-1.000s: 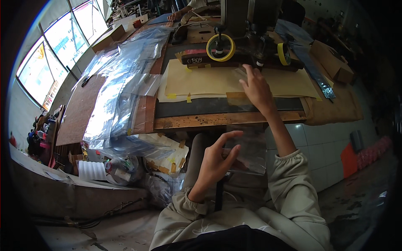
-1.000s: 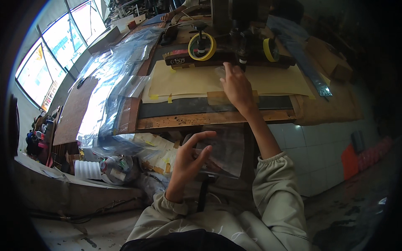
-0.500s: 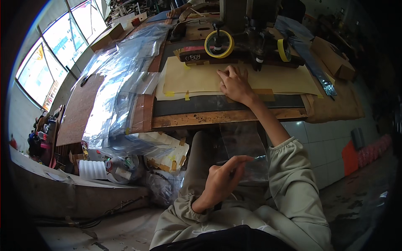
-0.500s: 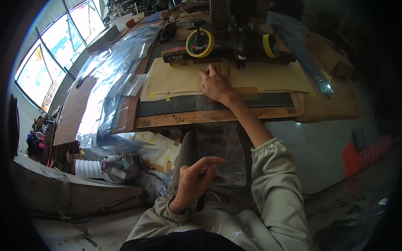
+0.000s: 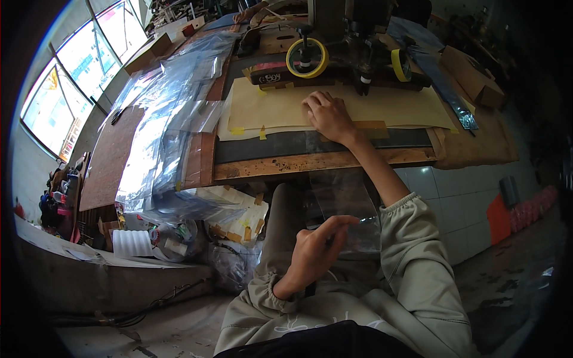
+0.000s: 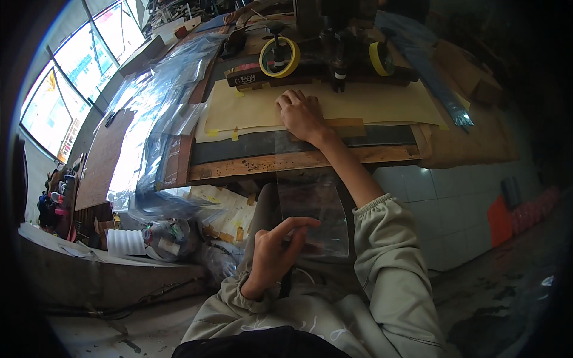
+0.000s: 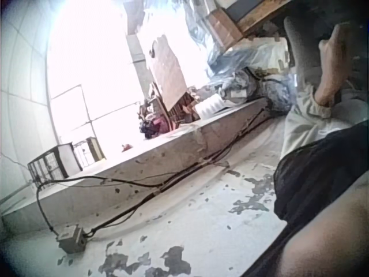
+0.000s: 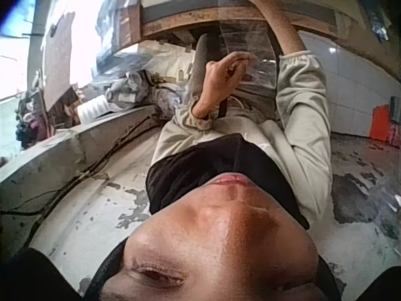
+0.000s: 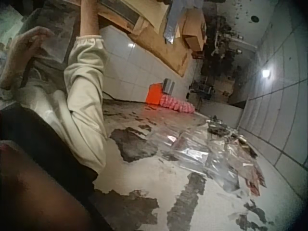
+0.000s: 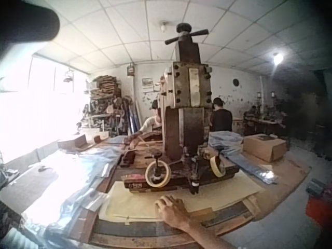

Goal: The person aligns plastic sleeves on a machine platform by hand, presses them under the machine, and folds the sleeves.

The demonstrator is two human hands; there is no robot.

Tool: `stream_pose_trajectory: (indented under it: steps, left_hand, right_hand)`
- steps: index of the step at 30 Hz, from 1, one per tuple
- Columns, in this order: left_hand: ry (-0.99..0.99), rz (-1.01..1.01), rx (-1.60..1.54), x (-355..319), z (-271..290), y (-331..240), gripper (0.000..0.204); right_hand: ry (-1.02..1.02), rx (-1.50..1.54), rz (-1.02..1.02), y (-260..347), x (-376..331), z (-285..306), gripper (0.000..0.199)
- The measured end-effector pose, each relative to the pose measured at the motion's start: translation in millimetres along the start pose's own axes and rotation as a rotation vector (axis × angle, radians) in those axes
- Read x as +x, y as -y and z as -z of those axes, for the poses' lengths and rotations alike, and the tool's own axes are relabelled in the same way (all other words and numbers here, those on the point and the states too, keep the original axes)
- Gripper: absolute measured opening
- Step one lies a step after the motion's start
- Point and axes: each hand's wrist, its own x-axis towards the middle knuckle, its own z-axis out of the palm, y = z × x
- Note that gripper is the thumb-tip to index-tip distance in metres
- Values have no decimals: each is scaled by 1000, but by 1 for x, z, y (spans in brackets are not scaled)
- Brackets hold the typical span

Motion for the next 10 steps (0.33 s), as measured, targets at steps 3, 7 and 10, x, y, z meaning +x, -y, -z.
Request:
stream_pose_trajectory:
  steps: [3,7,10]
  left_hand:
    - [7,1,44,0,-2,4,19]
    - [-4,-8,19,0,-2,4,19]
    - [-25,-22,24,0,-4,7,19]
  right_hand:
    - [-105,-153,46,0,-1,-5,26]
    - [-7,-144,45,5,-1,2,24]
    - [48,-109,28,4,0,3,25]
